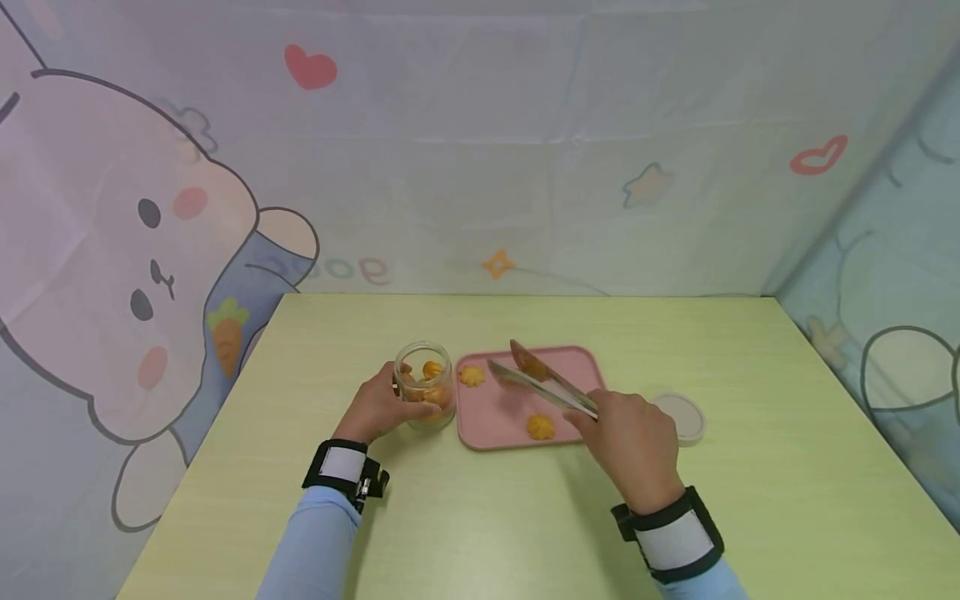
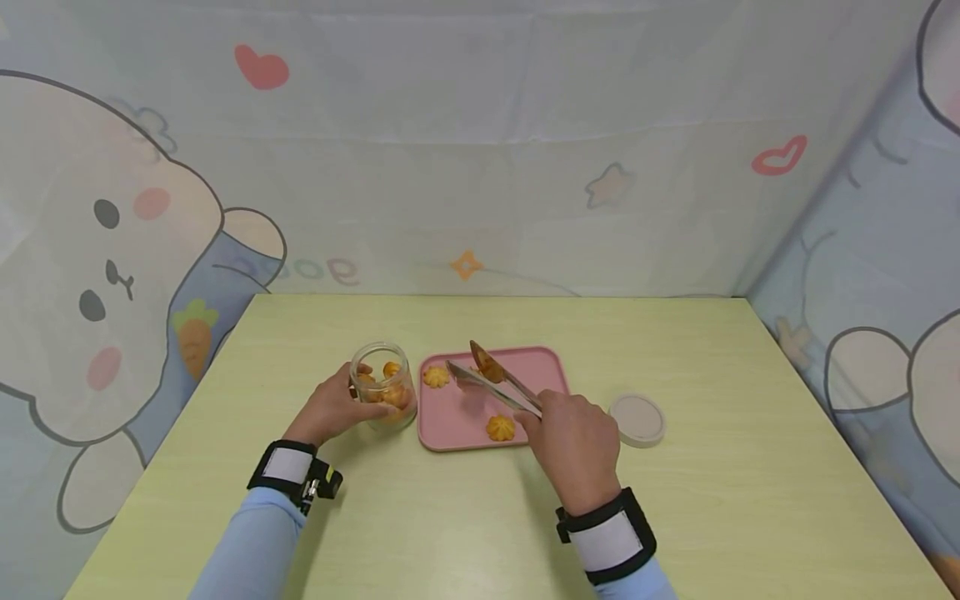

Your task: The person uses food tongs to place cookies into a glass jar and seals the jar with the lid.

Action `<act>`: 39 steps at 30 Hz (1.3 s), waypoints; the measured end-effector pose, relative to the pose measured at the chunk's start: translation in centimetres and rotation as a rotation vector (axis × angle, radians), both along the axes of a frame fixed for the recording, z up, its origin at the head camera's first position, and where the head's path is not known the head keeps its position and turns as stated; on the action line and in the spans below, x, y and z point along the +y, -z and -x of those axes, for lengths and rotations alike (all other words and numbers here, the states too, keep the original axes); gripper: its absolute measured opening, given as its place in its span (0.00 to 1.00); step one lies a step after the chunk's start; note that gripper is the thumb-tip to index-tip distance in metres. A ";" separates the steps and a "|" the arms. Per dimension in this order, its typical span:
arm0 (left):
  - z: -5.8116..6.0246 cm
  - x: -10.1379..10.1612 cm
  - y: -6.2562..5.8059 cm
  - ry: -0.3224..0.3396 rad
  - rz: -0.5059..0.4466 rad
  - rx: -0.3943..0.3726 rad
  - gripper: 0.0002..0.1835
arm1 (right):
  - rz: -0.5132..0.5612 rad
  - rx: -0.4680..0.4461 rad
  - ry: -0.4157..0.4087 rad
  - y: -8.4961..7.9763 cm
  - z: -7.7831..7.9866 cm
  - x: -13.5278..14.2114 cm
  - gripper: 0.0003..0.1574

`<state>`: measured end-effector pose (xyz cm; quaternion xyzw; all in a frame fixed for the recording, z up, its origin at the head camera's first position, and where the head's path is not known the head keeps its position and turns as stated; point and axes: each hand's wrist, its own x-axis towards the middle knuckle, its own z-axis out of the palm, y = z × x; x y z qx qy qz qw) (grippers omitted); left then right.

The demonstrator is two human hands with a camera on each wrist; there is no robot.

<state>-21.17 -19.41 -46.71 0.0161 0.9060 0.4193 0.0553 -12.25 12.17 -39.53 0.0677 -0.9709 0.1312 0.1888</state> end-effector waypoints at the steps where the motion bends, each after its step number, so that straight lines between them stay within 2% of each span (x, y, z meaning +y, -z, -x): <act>1: 0.0 0.0 0.0 0.001 0.000 0.002 0.48 | 0.002 0.008 -0.004 -0.1 0.0 0.0 0.20; 19: -0.4 0.2 -0.4 0.000 0.008 0.000 0.47 | -0.001 0.138 -0.067 -2.4 0.4 -1.2 0.18; 30: -0.2 0.1 -0.5 0.008 -0.003 0.008 0.52 | -0.004 0.140 -0.078 -4.2 0.7 -2.8 0.18; 36: -0.4 0.1 -0.7 0.009 -0.010 0.006 0.53 | 0.024 0.088 -0.090 -4.8 0.9 -3.9 0.20; 39: -0.5 0.1 -0.7 0.007 -0.020 0.009 0.53 | 0.014 0.069 -0.098 -5.1 0.9 -4.7 0.18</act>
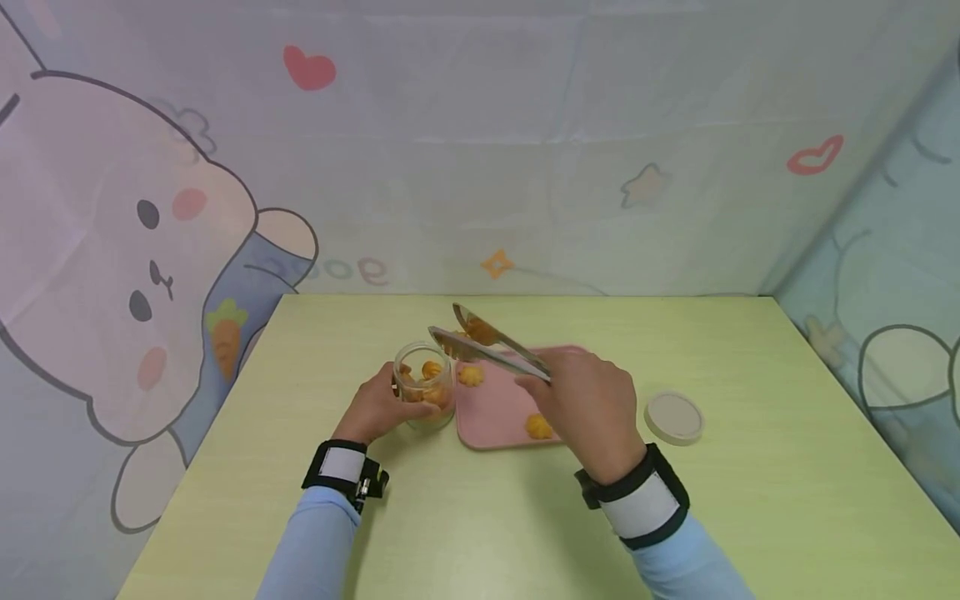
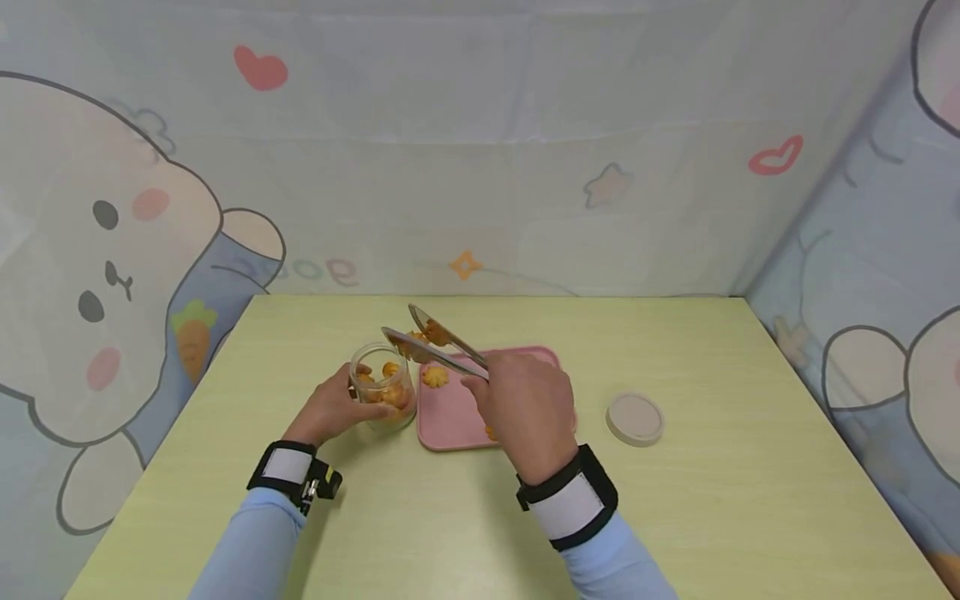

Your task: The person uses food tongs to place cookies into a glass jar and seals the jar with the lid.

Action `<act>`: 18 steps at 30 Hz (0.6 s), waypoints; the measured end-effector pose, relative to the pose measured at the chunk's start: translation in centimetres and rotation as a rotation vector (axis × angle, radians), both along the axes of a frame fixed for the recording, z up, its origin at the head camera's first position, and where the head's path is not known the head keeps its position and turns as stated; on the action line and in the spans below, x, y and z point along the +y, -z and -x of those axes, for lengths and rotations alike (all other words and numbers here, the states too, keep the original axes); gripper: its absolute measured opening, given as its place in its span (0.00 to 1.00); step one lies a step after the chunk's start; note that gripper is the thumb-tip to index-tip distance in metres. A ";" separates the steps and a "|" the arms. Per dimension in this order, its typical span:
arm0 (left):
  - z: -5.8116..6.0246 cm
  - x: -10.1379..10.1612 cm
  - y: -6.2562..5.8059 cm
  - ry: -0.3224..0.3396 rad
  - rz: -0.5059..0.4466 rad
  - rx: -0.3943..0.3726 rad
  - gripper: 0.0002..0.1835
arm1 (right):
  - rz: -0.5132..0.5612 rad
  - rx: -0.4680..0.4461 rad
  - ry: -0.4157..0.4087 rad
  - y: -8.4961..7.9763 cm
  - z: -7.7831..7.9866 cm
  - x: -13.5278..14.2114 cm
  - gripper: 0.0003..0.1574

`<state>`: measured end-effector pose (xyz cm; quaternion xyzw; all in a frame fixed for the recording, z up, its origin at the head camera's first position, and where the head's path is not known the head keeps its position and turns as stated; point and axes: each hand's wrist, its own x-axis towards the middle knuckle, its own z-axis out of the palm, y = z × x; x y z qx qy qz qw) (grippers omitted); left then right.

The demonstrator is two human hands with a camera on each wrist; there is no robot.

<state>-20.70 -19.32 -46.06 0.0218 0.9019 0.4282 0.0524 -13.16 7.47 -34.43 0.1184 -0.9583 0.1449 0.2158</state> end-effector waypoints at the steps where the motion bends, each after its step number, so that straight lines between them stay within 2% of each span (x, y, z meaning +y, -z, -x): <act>1: 0.0 0.0 0.0 -0.001 -0.002 0.000 0.53 | -0.007 0.002 -0.003 -0.1 0.0 -0.3 0.17; 4: 0.0 0.0 0.1 -0.001 -0.003 0.000 0.53 | -0.031 0.022 -0.017 -0.3 0.1 -1.0 0.15; 11: 0.0 0.0 0.2 -0.004 0.002 -0.007 0.53 | -0.082 0.122 -0.084 -0.2 0.3 -2.1 0.17; 15: 0.2 0.0 0.4 -0.010 0.002 -0.014 0.53 | -0.098 0.129 -0.094 0.1 0.5 -2.3 0.20; 18: 0.2 0.0 0.4 -0.006 0.011 -0.008 0.53 | -0.068 0.091 -0.065 0.2 0.5 -2.1 0.20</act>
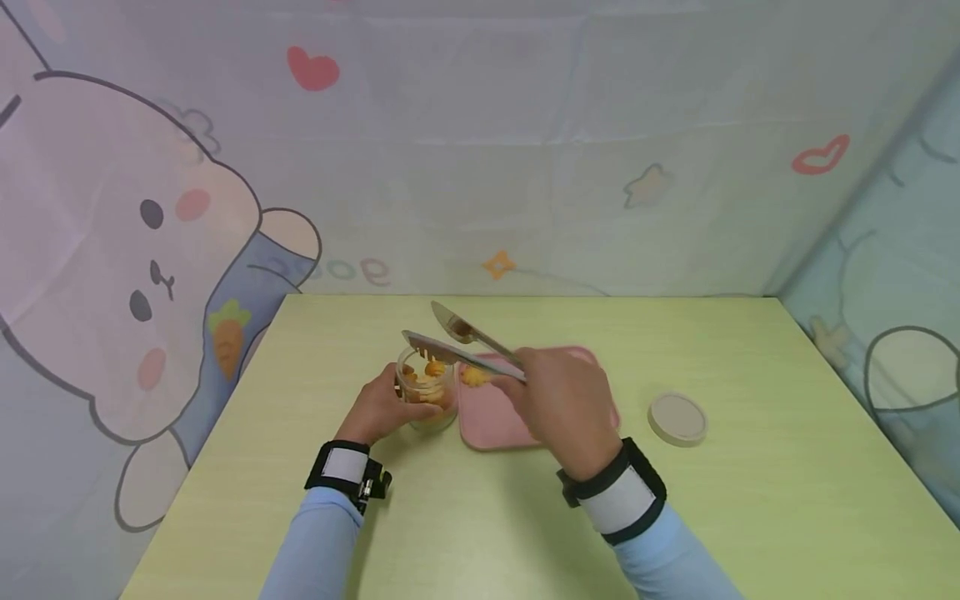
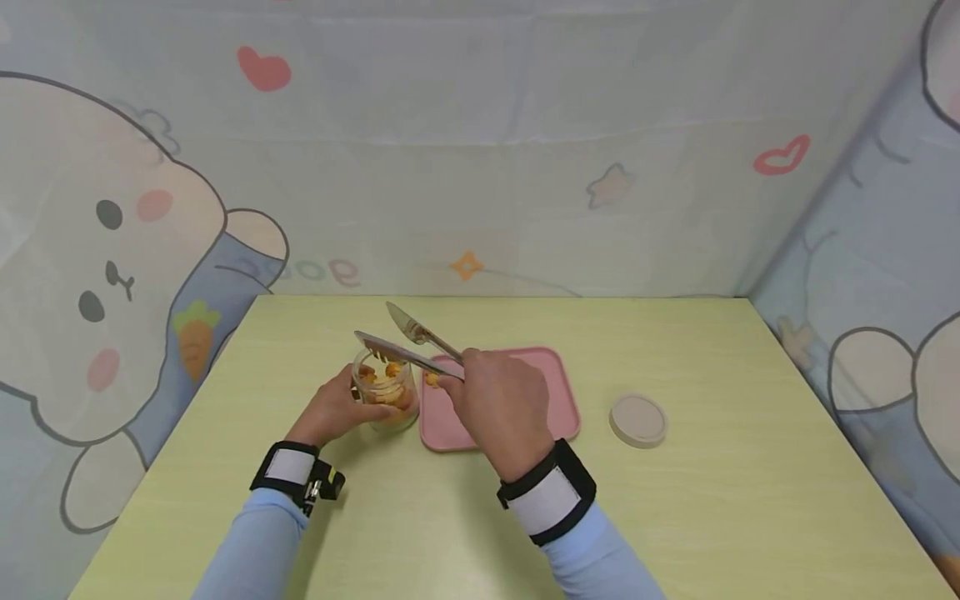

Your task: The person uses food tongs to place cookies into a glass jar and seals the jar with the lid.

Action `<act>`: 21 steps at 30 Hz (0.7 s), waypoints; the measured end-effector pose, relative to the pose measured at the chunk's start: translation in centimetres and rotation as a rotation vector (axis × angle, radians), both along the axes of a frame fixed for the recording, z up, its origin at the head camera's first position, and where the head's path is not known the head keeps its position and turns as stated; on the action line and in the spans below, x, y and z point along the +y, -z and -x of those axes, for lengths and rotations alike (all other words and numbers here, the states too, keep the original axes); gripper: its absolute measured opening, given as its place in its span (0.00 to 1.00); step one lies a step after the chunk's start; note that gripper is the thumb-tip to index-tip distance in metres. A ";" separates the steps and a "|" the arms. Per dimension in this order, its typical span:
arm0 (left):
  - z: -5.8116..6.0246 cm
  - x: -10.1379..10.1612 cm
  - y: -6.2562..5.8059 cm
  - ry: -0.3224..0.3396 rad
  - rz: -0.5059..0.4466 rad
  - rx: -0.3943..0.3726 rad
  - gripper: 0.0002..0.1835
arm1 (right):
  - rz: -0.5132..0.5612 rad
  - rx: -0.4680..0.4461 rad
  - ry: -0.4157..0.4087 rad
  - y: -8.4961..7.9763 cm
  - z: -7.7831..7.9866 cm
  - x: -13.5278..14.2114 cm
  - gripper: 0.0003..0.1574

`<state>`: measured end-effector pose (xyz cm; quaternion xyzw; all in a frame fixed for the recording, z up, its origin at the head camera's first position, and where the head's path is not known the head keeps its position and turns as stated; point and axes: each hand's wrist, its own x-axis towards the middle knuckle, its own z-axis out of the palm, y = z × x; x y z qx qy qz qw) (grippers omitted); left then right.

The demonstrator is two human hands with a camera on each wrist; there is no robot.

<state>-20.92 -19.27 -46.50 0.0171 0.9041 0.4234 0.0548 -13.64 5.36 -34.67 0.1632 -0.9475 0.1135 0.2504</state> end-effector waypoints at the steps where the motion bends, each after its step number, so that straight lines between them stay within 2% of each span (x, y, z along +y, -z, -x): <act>1: 0.0 0.0 0.0 0.001 0.004 0.001 0.53 | 0.006 -0.009 0.013 0.0 0.0 0.2 0.20; 7: 0.0 0.1 -0.1 -0.004 0.014 0.002 0.52 | 0.052 -0.053 0.072 0.1 -0.2 1.2 0.17; 10: -0.1 0.2 -0.1 0.001 0.015 0.004 0.52 | 0.076 -0.071 0.087 0.2 -0.3 1.9 0.20; 14: -0.2 0.3 -0.2 0.006 0.008 0.006 0.53 | 0.095 -0.058 0.096 0.5 -0.5 2.9 0.23; 19: 0.0 0.2 0.0 0.011 0.003 0.004 0.52 | 0.102 -0.029 0.107 1.2 -0.7 4.1 0.19; 21: 0.0 0.2 0.1 0.012 0.003 0.004 0.51 | 0.093 -0.013 0.115 1.5 -0.8 4.5 0.20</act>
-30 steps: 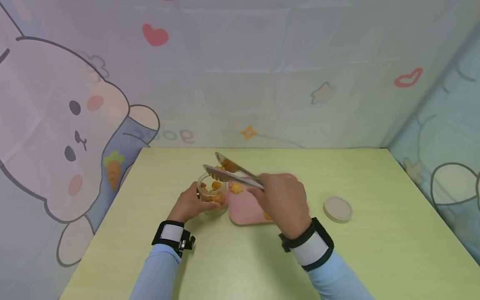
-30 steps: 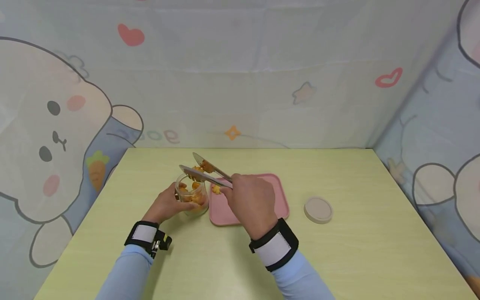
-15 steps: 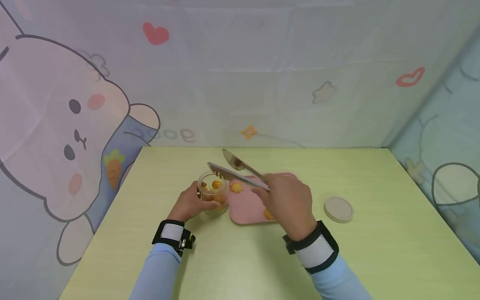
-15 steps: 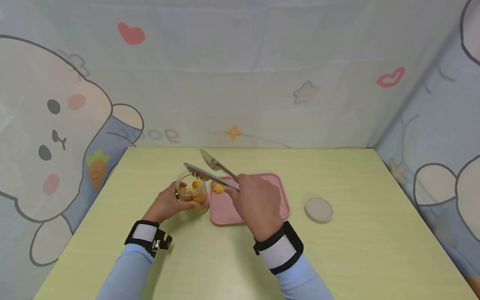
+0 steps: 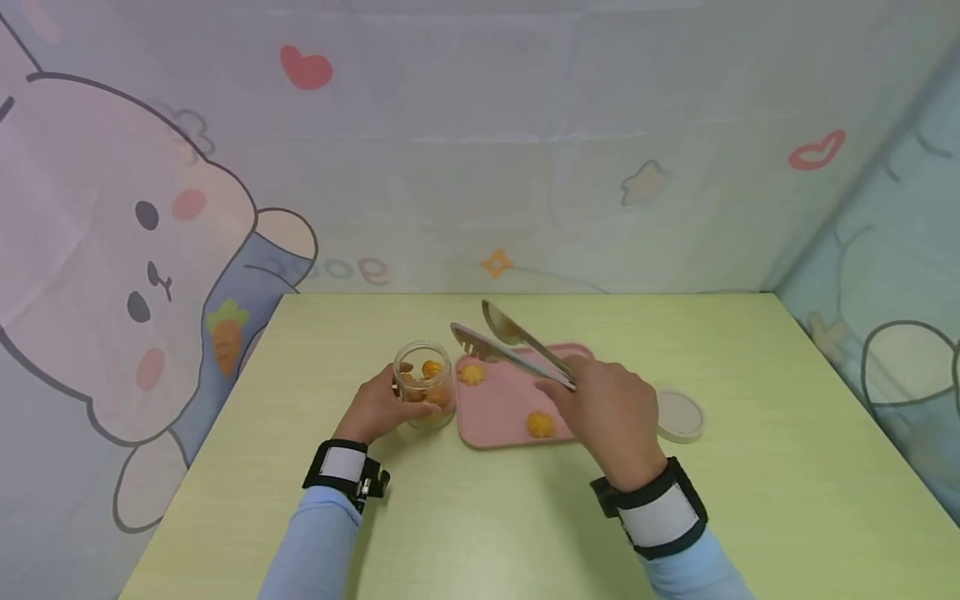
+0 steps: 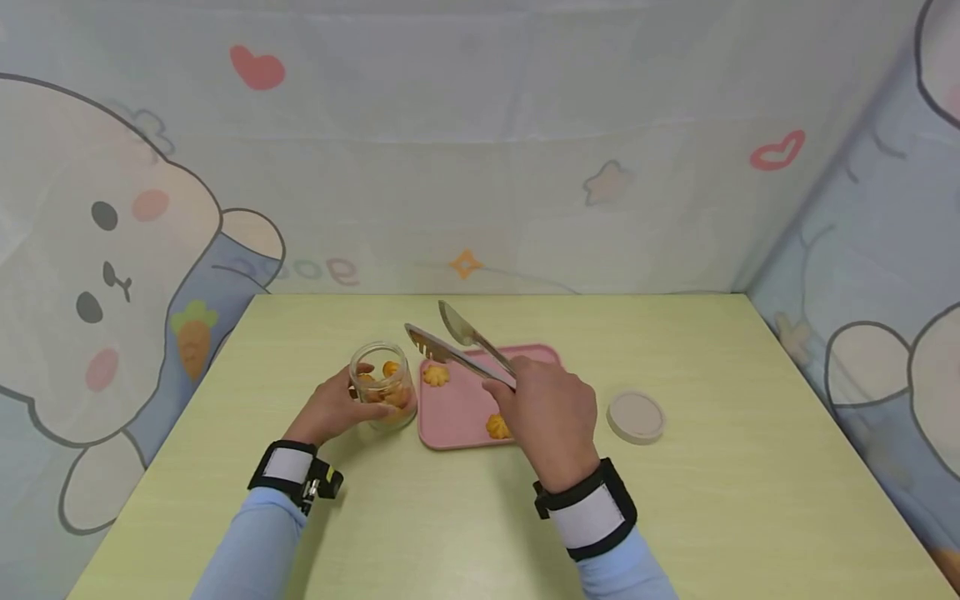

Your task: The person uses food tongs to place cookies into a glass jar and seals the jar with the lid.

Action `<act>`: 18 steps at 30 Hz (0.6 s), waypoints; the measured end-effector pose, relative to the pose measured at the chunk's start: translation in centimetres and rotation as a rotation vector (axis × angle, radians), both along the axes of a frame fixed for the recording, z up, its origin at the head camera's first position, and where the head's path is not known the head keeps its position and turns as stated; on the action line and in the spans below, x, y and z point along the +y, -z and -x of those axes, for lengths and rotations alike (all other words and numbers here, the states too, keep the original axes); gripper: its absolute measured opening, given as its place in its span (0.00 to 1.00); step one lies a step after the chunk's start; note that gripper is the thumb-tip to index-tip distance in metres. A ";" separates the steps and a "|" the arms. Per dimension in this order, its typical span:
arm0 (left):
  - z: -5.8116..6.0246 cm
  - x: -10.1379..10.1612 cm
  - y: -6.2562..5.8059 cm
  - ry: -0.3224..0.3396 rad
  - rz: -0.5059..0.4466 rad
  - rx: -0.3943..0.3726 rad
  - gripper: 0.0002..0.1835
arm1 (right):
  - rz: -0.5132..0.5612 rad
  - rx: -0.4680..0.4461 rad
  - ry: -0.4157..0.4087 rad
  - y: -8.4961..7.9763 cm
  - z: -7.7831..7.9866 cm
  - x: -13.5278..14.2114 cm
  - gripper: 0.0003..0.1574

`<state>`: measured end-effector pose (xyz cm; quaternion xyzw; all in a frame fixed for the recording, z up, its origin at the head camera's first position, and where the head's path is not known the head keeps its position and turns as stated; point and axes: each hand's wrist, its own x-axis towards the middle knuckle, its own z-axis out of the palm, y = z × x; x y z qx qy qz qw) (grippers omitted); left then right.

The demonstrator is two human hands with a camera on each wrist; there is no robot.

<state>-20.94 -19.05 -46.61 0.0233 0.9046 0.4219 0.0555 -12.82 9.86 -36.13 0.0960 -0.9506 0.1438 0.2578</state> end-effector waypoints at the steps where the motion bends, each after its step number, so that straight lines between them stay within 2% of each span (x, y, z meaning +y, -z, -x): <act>1: 0.0 0.0 0.0 0.000 0.000 0.002 0.50 | -0.002 0.006 0.002 0.1 0.0 0.2 0.22; 4: 0.0 -0.1 0.1 0.000 0.000 -0.001 0.49 | -0.001 -0.003 0.013 0.5 -0.2 0.7 0.28; 6: 0.0 -0.1 0.0 -0.001 0.003 -0.002 0.49 | 0.007 -0.021 0.016 0.7 -0.3 1.0 0.28; 13: 0.0 -0.2 0.1 0.003 0.003 0.001 0.49 | 0.018 -0.077 0.014 1.4 -0.7 1.6 0.21; 18: -0.2 -0.2 -0.1 0.001 0.016 -0.004 0.47 | 0.014 -0.109 0.034 1.8 -1.0 1.8 0.20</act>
